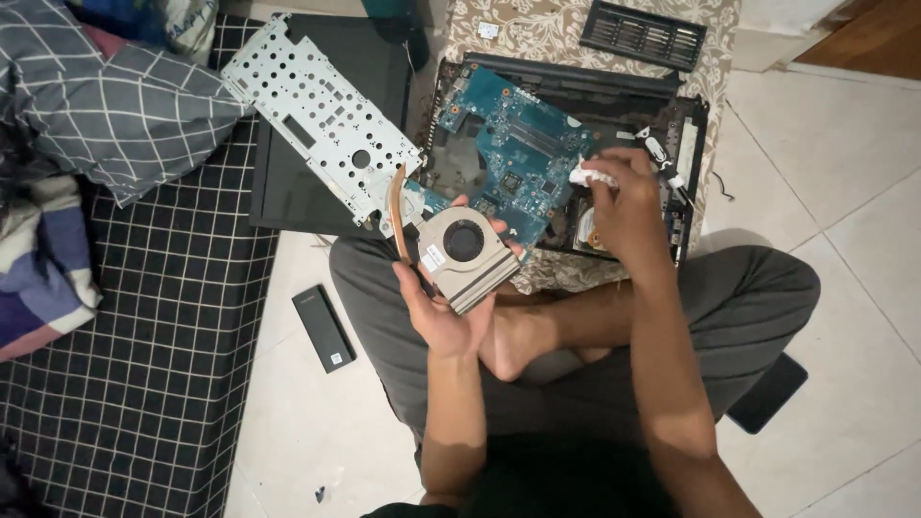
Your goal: Cleaning a laptop fan with a brush and unscrewing it from the motherboard during disassembly.
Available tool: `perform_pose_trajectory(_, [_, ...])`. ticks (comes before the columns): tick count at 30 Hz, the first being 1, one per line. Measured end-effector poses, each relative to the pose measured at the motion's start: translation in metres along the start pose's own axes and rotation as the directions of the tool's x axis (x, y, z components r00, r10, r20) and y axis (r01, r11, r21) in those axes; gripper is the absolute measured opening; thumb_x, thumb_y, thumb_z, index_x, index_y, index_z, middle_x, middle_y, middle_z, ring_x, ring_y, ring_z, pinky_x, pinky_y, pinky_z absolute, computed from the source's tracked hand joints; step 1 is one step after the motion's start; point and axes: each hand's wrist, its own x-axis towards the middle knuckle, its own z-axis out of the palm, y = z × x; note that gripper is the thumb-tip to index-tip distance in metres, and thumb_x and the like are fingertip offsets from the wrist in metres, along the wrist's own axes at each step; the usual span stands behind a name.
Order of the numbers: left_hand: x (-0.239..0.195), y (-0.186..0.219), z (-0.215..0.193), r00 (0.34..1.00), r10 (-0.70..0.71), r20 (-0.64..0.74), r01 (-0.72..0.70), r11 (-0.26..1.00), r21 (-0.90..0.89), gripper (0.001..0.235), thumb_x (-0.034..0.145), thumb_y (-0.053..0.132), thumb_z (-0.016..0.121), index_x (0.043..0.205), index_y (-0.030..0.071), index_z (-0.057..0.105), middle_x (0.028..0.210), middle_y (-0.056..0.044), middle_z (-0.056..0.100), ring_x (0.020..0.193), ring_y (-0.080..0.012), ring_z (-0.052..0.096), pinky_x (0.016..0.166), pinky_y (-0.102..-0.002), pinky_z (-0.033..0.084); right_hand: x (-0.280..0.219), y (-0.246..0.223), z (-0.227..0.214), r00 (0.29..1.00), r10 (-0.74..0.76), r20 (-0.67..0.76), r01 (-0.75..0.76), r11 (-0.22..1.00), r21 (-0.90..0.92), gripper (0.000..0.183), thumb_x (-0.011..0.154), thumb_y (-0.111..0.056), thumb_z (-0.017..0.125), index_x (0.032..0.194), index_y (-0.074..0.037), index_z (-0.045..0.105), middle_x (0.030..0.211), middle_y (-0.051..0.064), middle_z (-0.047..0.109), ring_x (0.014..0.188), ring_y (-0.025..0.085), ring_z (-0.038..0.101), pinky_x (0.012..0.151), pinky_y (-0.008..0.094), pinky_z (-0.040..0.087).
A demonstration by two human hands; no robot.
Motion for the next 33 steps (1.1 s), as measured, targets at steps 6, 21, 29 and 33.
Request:
perform_pose_trajectory(6, [0.001,-0.013,0.005,0.997,0.059,-0.055,-0.056,0.998,0.042,0.103,0.095,0.077,0.026,0.155,-0.006,0.037,0.119,-0.042,0.062,0.098,-0.047,0.072,0.089,-0.057,0.061,-0.045,-0.096,0.012,0.989,-0.079,-0.127,0.11,0.96,0.259,0.024,0.097,0.01,0.063,0.115,-0.002,0.073,0.121,0.023,0.069,0.109,0.042,0.069,0.087,0.046,0.057])
perform_pose_trajectory(21, [-0.012,0.011,0.096,0.907,-0.046,-0.419,0.007,0.996,-0.093,0.086,0.099,0.067,0.045,0.139,-0.009,0.056,0.122,-0.024,0.069,0.094,-0.027,0.071,0.1,-0.031,0.054,-0.076,-0.126,0.053,0.848,-0.523,0.083,0.519,0.852,0.069,0.081,0.105,-0.057,0.029,0.162,0.0,0.024,0.172,0.019,0.012,0.16,0.032,0.006,0.122,0.058,-0.02])
perform_pose_trajectory(29, [-0.017,-0.018,-0.044,0.948,0.0,-0.318,0.047,0.989,0.138,0.093,0.097,0.071,0.033,0.155,-0.002,0.042,0.135,-0.037,0.054,0.109,-0.0385,0.062,0.093,-0.046,0.049,-0.074,-0.085,0.06,0.813,-0.577,0.078,0.579,0.785,-0.222,0.051,0.107,-0.021,0.035,0.151,-0.004,0.054,0.164,0.014,0.042,0.154,0.026,0.032,0.124,0.058,-0.01])
perform_pose_trajectory(33, [-0.035,-0.05,-0.07,0.882,0.146,-0.449,0.027,0.934,0.357,0.076,0.101,0.057,0.041,0.154,0.004,0.045,0.146,-0.027,0.047,0.124,-0.0312,0.047,0.104,-0.04,0.035,-0.073,-0.107,0.046,0.904,-0.425,-0.043,0.427,0.902,0.066,0.041,0.108,-0.012,0.046,0.147,-0.005,0.057,0.163,0.014,0.041,0.153,0.023,0.033,0.128,0.047,-0.009])
